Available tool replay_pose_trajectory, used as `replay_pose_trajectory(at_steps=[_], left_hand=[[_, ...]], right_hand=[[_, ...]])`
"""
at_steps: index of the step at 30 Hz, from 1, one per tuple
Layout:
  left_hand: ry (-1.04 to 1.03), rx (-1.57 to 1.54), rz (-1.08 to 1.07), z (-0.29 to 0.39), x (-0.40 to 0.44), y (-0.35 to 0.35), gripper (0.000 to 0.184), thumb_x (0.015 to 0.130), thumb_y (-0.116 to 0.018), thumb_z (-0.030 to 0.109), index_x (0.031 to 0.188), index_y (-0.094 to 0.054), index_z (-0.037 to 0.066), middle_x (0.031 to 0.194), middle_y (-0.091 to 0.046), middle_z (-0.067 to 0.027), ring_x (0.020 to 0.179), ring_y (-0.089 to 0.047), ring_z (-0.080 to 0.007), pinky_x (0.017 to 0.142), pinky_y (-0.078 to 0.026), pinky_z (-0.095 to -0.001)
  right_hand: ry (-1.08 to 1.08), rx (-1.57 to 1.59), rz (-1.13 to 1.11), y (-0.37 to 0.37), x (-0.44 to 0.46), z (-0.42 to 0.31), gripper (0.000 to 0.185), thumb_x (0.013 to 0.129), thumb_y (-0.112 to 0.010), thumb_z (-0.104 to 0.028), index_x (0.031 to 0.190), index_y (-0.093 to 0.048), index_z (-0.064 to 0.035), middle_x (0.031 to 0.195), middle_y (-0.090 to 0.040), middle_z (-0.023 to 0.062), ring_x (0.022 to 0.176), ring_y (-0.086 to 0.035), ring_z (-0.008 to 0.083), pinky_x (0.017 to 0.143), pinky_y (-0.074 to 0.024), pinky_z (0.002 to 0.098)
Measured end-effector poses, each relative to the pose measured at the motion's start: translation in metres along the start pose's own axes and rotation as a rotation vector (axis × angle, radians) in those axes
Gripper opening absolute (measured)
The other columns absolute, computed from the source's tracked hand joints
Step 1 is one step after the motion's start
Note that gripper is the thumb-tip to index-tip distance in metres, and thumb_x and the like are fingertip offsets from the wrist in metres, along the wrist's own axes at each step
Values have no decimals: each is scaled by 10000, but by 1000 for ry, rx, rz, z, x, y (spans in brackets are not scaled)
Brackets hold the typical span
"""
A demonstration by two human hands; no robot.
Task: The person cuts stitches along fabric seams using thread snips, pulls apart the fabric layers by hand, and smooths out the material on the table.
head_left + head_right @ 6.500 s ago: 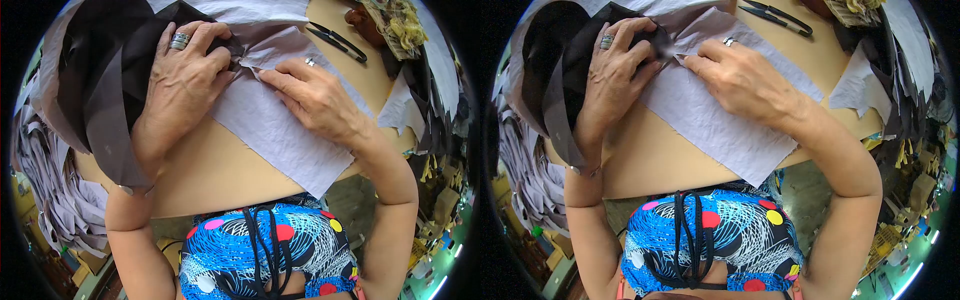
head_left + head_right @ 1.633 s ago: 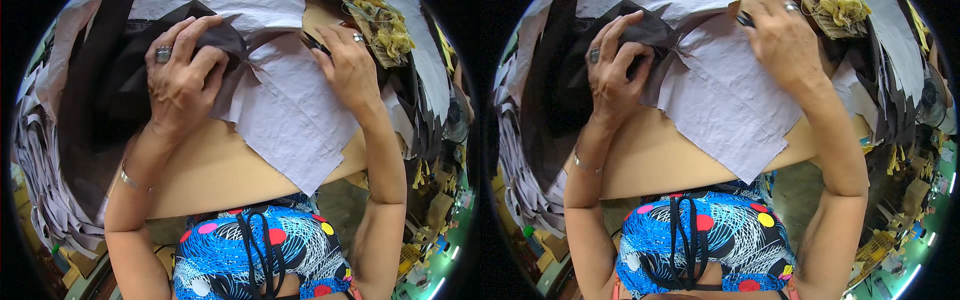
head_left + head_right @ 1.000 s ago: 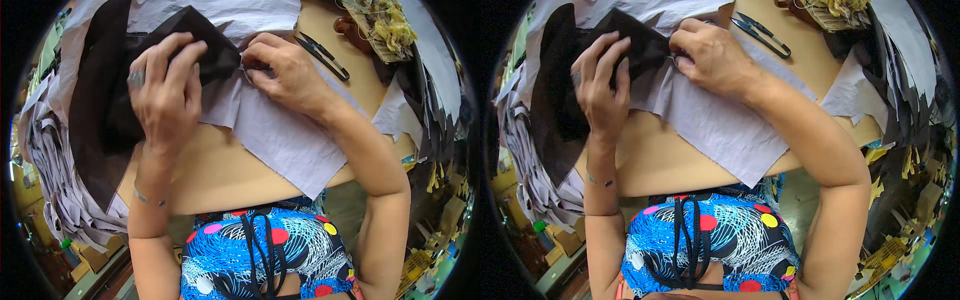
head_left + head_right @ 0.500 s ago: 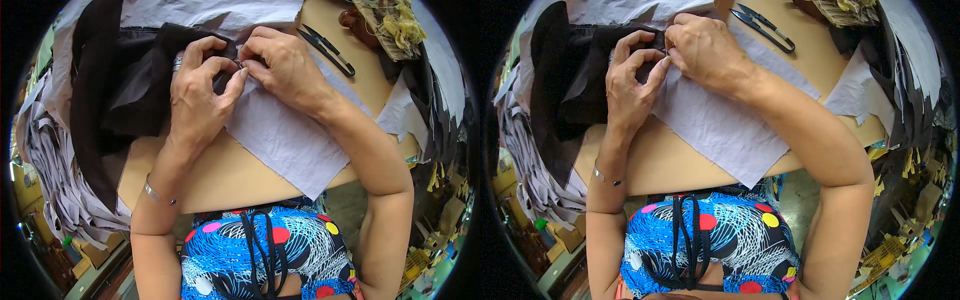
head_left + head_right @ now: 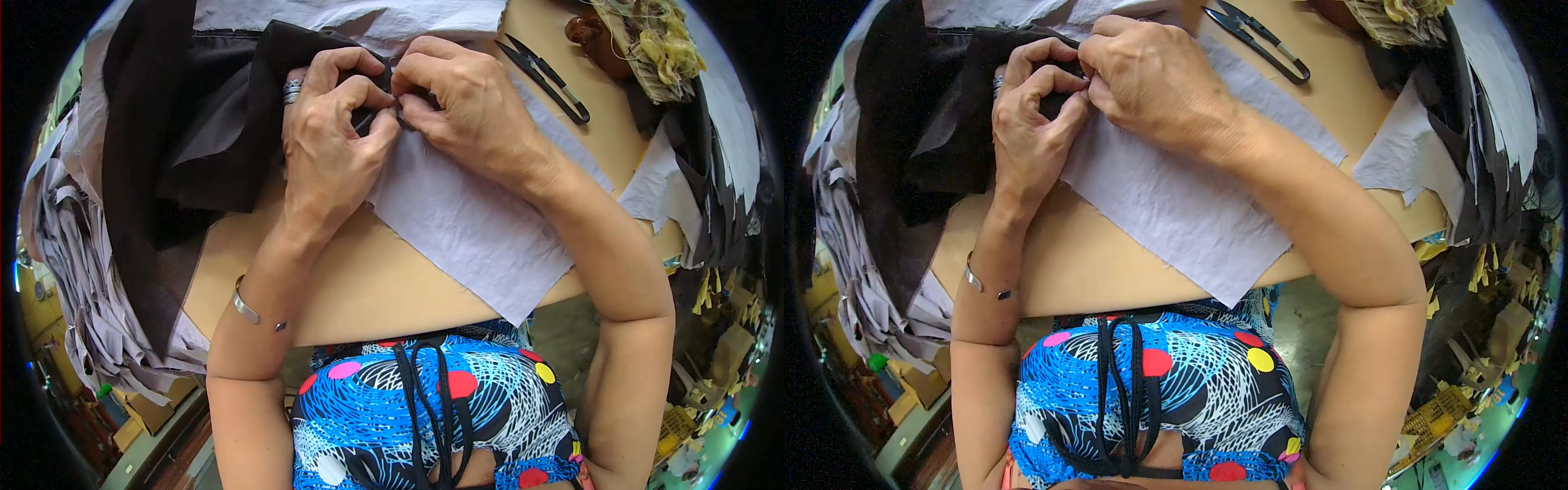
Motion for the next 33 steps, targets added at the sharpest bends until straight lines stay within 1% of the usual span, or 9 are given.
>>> replay_pose_trajectory(at_steps=[1, 4, 9, 12, 16, 21, 27, 31, 33], left_hand=[[-8, 2, 5, 0, 0, 0, 45, 677, -652, 29, 707, -630, 4, 976, -604, -74, 882, -590, -232, 762, -462, -339], [80, -89, 4, -4, -2, -2, 38, 674, -642, 25, 701, -626, 4, 952, -599, -72, 845, -591, -224, 736, -463, -331], [77, -94, 15, -5, -1, -1, 42, 675, -643, 28, 705, -630, 2, 950, -601, -73, 831, -597, -219, 723, -471, -324], [81, -92, 35, -4, -2, 0, 49, 684, -657, 38, 712, -637, 2, 950, -602, -81, 843, -600, -226, 728, -476, -326], [51, -60, 62, -3, -1, 1, 58, 696, -673, 49, 719, -645, 4, 950, -604, -91, 846, -605, -236, 725, -482, -329], [52, -74, 48, -6, 0, -1, 49, 684, -661, 32, 717, -643, 1, 935, -607, -84, 820, -607, -225, 715, -477, -326], [85, -143, 37, -8, -2, -3, 41, 677, -647, 14, 714, -641, -3, 930, -607, -76, 810, -602, -215, 707, -474, -318], [120, -169, 48, -8, -2, -3, 42, 678, -646, 14, 718, -642, -1, 937, -604, -72, 814, -601, -212, 717, -474, -312], [103, -179, 57, -8, -2, -3, 43, 680, -644, 18, 719, -641, -1, 939, -603, -72, 827, -599, -212, 728, -472, -309]], right_hand=[[-29, 5, -5, 0, 1, 0, 89, 749, -611, -29, 826, -618, 14, 810, -612, 113, 695, -614, 266, 638, -488, 340], [-111, 33, -22, 3, 2, 2, 89, 746, -605, -27, 821, -618, 20, 802, -620, 112, 692, -617, 255, 638, -487, 330], [-237, 61, -46, 5, 3, 9, 92, 741, -607, -29, 816, -623, 22, 787, -630, 108, 685, -613, 230, 643, -483, 314], [-176, 76, -52, 7, 3, 8, 98, 739, -616, -37, 819, -622, 20, 788, -629, 105, 682, -610, 220, 647, -481, 311], [-149, 73, -54, 6, 4, 4, 97, 741, -617, -40, 816, -618, 20, 782, -624, 103, 687, -614, 222, 641, -481, 313], [-132, 64, -45, 6, 5, 2, 93, 739, -614, -39, 812, -616, 19, 772, -617, 106, 687, -615, 238, 631, -481, 318], [-182, -42, -85, 2, 5, 7, 89, 740, -616, -36, 814, -618, 12, 796, -621, 105, 698, -622, 251, 630, -485, 319], [-55, -9, -17, 8, 5, -2, 91, 735, -628, -30, 818, -618, 4, 823, -622, 100, 701, -623, 262, 632, -489, 328], [20, -26, 9, 8, 4, -7, 93, 734, -633, -28, 821, -619, 0, 830, -621, 97, 704, -623, 267, 631, -491, 335]])
Point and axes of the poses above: each hand's wrist, its own x-axis towards the middle knuckle, its own y-axis out of the back of the hand, z = x × y, the point moved 6 cm from there along x, towards the middle knuckle
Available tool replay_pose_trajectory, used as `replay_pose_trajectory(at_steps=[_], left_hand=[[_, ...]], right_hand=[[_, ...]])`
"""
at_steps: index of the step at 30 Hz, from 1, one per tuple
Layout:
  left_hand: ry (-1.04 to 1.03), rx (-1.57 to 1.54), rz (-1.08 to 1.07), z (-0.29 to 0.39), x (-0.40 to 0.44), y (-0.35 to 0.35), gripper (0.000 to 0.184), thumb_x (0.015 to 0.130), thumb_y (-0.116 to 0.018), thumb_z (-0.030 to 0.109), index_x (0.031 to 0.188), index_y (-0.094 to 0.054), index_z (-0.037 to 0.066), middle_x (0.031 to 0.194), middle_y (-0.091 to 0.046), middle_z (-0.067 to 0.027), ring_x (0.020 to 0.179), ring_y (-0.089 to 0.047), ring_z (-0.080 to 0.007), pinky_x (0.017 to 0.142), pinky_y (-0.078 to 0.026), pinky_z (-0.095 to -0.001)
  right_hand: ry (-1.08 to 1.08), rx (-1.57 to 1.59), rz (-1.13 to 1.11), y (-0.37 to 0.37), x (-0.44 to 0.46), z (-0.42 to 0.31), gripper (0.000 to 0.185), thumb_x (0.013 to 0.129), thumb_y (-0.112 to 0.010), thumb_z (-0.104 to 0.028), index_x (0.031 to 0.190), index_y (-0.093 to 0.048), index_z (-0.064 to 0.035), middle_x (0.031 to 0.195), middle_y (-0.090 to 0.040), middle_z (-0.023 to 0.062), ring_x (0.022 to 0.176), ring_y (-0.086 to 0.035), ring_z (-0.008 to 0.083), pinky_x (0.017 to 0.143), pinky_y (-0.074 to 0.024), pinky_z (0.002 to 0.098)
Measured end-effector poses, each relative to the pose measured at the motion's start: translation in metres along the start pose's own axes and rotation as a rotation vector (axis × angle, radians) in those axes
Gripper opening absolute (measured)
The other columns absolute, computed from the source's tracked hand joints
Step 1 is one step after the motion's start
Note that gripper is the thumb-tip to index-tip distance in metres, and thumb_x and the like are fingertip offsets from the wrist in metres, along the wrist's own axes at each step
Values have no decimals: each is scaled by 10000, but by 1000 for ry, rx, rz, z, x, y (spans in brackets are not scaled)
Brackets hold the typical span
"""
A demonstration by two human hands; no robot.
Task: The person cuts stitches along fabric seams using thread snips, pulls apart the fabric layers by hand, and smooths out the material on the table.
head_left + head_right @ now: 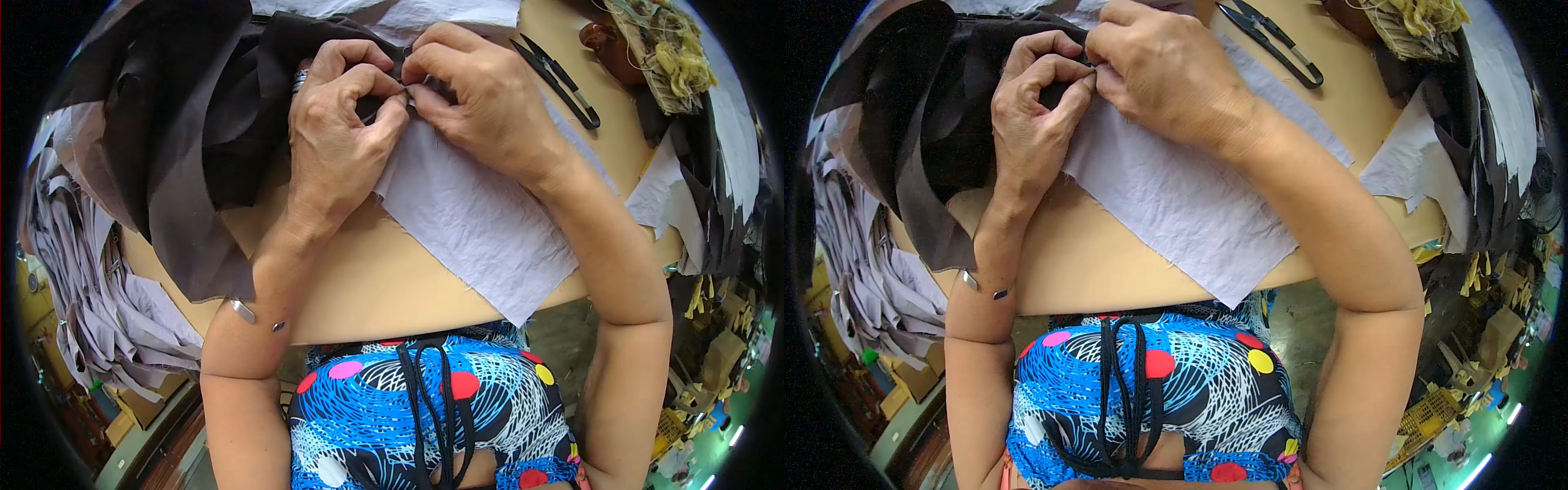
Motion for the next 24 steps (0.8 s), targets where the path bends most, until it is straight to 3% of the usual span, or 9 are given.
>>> replay_pose_trajectory(at_steps=[3, 9, 16, 24], left_hand=[[-22, 5, -7, 0, 0, 0, 45, 683, -641, 26, 718, -637, -2, 940, -602, -73, 848, -595, -216, 744, -469, -309], [-6, 22, -23, -1, 0, -2, 55, 688, -641, 45, 704, -628, -6, 939, -598, -80, 862, -586, -234, 753, -465, -326], [33, 46, 30, 2, 1, 0, 56, 703, -637, 46, 713, -637, -10, 927, -588, -93, 864, -578, -244, 747, -465, -333], [19, 51, -9, -1, -1, -1, 65, 713, -645, 49, 742, -646, -9, 935, -593, -78, 761, -581, -217, 656, -466, -322]], right_hand=[[73, -96, 21, -3, 0, -4, 102, 732, -639, -40, 828, -626, -6, 825, -618, 93, 705, -622, 275, 634, -495, 344], [-205, 38, -24, -3, 2, 19, 93, 733, -630, -45, 806, -633, 13, 782, -639, 99, 677, -622, 211, 638, -488, 305], [-236, 143, -62, -3, 1, 23, 105, 751, -639, -53, 820, -644, 25, 775, -649, 92, 698, -625, 162, 660, -485, 276], [-189, 1, -29, -4, -1, 13, 108, 768, -639, -49, 860, -652, 6, 815, -639, 88, 717, -628, 214, 650, -485, 296]])
Point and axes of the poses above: each hand's wrist, its own x-axis towards the middle knuckle, its own y-axis out of the back of the hand, z = x × y, the point moved 6 cm from there along x, towards the middle knuckle
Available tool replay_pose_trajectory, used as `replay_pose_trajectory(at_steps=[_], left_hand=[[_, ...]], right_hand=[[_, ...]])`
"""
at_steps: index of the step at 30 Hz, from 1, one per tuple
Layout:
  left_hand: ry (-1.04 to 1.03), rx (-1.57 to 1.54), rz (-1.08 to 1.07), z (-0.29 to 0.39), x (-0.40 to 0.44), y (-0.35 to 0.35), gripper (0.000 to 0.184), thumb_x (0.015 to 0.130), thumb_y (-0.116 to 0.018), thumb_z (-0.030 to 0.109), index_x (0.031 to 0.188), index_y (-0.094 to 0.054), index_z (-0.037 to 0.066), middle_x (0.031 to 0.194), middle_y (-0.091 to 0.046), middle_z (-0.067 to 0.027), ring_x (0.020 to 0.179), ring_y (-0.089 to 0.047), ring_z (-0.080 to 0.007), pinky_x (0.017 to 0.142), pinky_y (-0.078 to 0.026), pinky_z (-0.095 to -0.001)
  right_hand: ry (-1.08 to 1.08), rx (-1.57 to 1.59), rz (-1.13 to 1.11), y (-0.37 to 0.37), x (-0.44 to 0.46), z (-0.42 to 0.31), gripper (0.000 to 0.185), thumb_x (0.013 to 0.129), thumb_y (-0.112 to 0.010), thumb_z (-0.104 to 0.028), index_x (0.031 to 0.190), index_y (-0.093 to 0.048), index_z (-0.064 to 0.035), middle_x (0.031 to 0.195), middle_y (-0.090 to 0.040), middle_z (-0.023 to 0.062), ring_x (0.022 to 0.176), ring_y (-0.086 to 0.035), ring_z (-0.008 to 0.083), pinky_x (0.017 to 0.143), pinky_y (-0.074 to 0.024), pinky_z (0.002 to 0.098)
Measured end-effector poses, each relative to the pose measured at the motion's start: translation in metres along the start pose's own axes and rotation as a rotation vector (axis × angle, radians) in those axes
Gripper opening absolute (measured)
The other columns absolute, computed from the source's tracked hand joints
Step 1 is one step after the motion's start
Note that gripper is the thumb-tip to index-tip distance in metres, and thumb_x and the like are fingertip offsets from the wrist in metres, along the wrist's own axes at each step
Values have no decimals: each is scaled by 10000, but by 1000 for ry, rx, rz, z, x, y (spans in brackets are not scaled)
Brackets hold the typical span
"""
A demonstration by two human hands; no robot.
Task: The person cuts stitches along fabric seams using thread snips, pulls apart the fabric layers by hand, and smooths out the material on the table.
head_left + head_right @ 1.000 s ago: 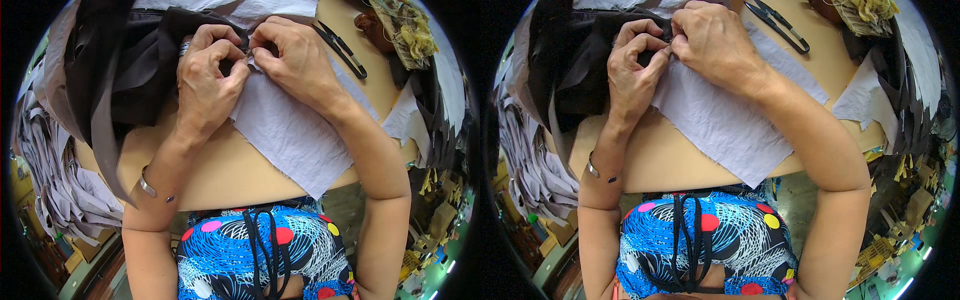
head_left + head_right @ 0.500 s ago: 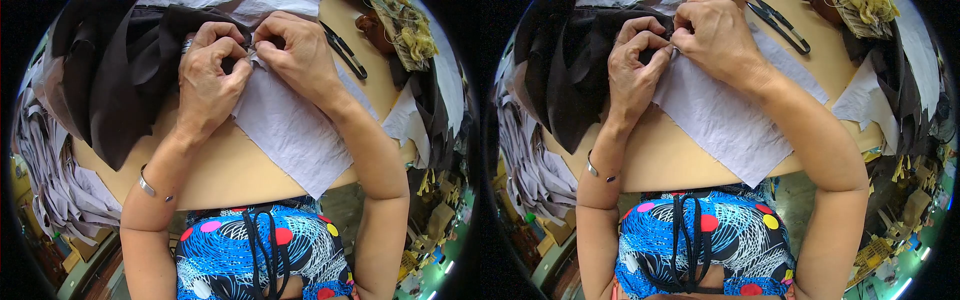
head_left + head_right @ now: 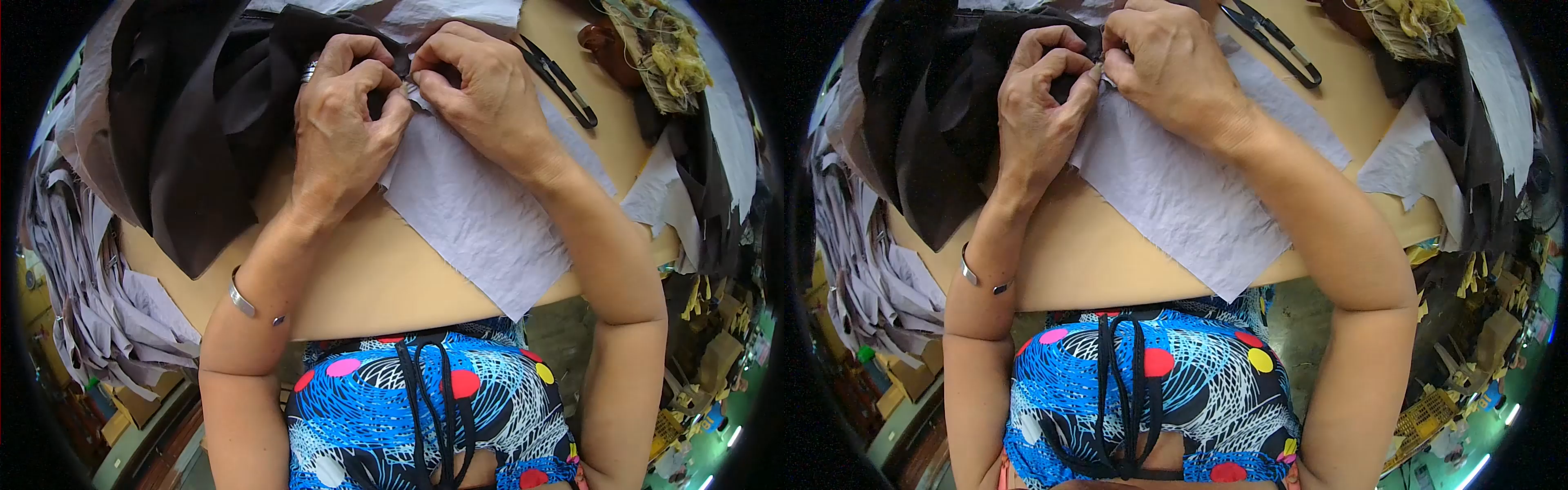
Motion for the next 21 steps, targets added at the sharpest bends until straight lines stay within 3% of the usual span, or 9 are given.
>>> replay_pose_trajectory(at_steps=[4, 7, 11, 13, 16, 20, 21], left_hand=[[-22, 5, -1, 0, -1, 1, 58, 731, -652, 46, 754, -644, -7, 945, -594, -79, 748, -587, -224, 649, -470, -320], [-105, -8, 18, -1, -1, 2, 61, 745, -663, 48, 766, -641, -4, 958, -586, -81, 754, -592, -239, 659, -478, -337], [-199, 68, -36, 2, -1, 1, 83, 751, -677, 55, 795, -630, 3, 975, -573, -81, 810, -594, -254, 692, -484, -342], [-231, 81, -76, 2, -2, 1, 109, 751, -685, 58, 829, -622, 14, 995, -563, -80, 854, -590, -256, 694, -483, -337], [-316, 323, -164, 3, -6, 1, 211, 768, -703, 161, 929, -606, 65, 1089, -544, -62, 1012, -545, -259, 835, -452, -385], [-386, 526, -191, -15, 2, 10, 357, 801, -684, 345, 1060, -559, 134, 1318, -451, -37, 1248, -389, -250, 1054, -224, -485], [-438, 516, -125, -18, 10, 15, 333, 799, -666, 365, 1028, -583, 139, 1176, -538, -15, 1135, -484, -232, 998, -306, -458]], right_hand=[[139, -2, 143, 14, -8, -8, 117, 771, -639, -3, 887, -654, -14, 893, -629, 90, 727, -623, 223, 652, -493, 303], [253, 20, 212, 22, -20, -18, 87, 751, -614, -8, 835, -638, -14, 828, -598, 117, 750, -625, 306, 671, -516, 389], [233, -124, -9, 10, -40, -23, 201, 735, -623, 28, 932, -631, -13, 927, -595, 117, 804, -607, 300, 712, -508, 369], [257, -169, -11, 9, -44, -20, 239, 727, -618, 31, 965, -619, 3, 962, -589, 135, 833, -595, 304, 733, -504, 370], [268, -190, 13, 10, -46, -17, 256, 726, -609, 33, 981, -617, 13, 957, -586, 142, 833, -593, 306, 734, -504, 373], [290, -230, 8, 10, -48, -17, 259, 731, -604, 34, 989, -620, 14, 955, -586, 140, 839, -595, 305, 736, -504, 369], [280, -226, 8, 10, -48, -18, 257, 732, -605, 32, 988, -622, 13, 955, -587, 138, 841, -595, 304, 736, -504, 368]])
Point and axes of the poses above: each hand's wrist, its own x-axis towards the middle knuckle, its own y-axis out of the back of the hand, z = x × y, the point moved 6 cm from there along x, towards the middle knuckle
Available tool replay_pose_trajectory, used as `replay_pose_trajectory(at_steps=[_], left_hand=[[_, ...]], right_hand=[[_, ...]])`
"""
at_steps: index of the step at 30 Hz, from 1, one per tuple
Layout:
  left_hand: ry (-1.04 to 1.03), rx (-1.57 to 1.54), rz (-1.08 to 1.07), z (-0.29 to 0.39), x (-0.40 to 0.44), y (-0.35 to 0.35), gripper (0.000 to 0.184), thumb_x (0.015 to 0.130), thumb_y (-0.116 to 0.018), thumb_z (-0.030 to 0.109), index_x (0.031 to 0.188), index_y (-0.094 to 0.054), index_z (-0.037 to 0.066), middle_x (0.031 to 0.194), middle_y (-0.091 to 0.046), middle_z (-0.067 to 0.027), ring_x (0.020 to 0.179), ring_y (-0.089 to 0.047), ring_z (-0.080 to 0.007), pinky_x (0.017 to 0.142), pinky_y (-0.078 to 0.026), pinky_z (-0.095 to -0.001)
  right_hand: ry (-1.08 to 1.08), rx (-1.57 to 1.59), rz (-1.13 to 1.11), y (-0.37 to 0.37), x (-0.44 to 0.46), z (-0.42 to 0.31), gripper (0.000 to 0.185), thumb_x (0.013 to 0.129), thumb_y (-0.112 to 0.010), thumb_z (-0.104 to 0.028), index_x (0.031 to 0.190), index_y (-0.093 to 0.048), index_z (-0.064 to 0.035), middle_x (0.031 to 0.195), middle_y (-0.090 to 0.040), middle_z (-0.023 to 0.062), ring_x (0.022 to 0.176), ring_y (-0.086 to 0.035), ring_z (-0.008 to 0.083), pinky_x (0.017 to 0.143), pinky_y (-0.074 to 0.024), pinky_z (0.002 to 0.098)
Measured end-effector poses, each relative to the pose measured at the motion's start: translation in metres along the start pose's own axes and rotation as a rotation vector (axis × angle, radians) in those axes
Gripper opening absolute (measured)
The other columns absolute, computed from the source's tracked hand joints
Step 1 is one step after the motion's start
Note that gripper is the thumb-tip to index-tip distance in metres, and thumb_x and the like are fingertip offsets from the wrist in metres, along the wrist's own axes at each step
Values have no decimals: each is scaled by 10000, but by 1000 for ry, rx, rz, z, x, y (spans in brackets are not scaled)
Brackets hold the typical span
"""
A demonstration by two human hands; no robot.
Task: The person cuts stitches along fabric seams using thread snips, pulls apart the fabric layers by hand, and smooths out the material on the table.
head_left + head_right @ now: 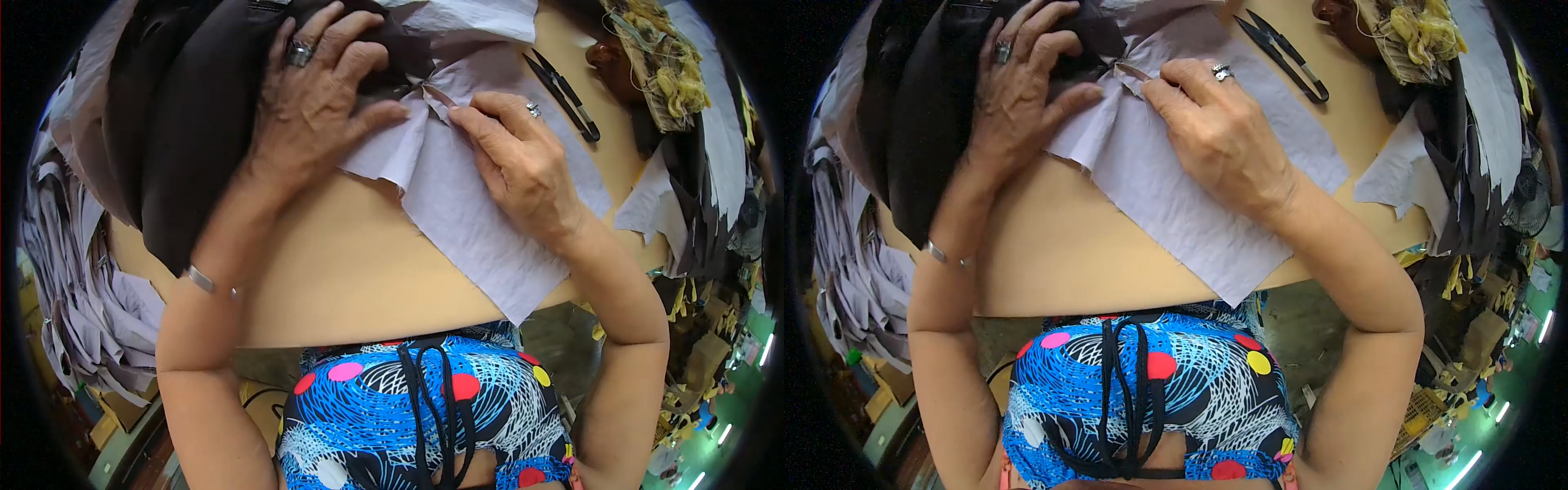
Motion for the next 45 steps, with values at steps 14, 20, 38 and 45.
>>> replay_pose_trajectory(at_steps=[14, 20, 38, 45], left_hand=[[-151, -302, -228, -23, 14, -14, 494, 663, -775, 106, 1040, -456, 126, 1299, -472, -99, 1267, -381, -329, 1042, -304, -453], [-106, -362, -277, -17, 20, -3, 477, 654, -778, 89, 1017, -470, 121, 1288, -483, -99, 1257, -396, -325, 1041, -314, -435], [-35, -458, -335, -21, 25, -1, 373, 674, -772, 81, 927, -498, 88, 1253, -506, -119, 1220, -426, -316, 1024, -330, -423], [-17, -565, -367, -27, 26, -11, 357, 679, -759, 29, 922, -501, 75, 1251, -503, -132, 1203, -439, -305, 1017, -339, -389]], right_hand=[[29, 17, -55, 6, 0, -4, 293, 696, -665, 48, 987, -641, 42, 973, -598, 144, 817, -611, 290, 701, -508, 344], [70, -49, -99, 4, 1, -10, 329, 703, -692, 23, 1026, -638, 56, 996, -598, 155, 820, -602, 296, 698, -500, 353], [51, -132, -250, -6, 11, -9, 510, 751, -709, -241, 1178, -544, -16, 944, -503, 98, 869, -524, 275, 776, -473, 338], [72, -202, -296, -10, 13, -9, 513, 792, -665, -331, 1178, -542, -17, 930, -504, 97, 856, -530, 272, 761, -467, 323]])
Point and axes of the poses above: each hand's wrist, its own x-axis towards the middle knuckle, its own y-axis out of the back of the hand, z = x × y, the point moved 6 cm from there along x, towards the middle knuckle
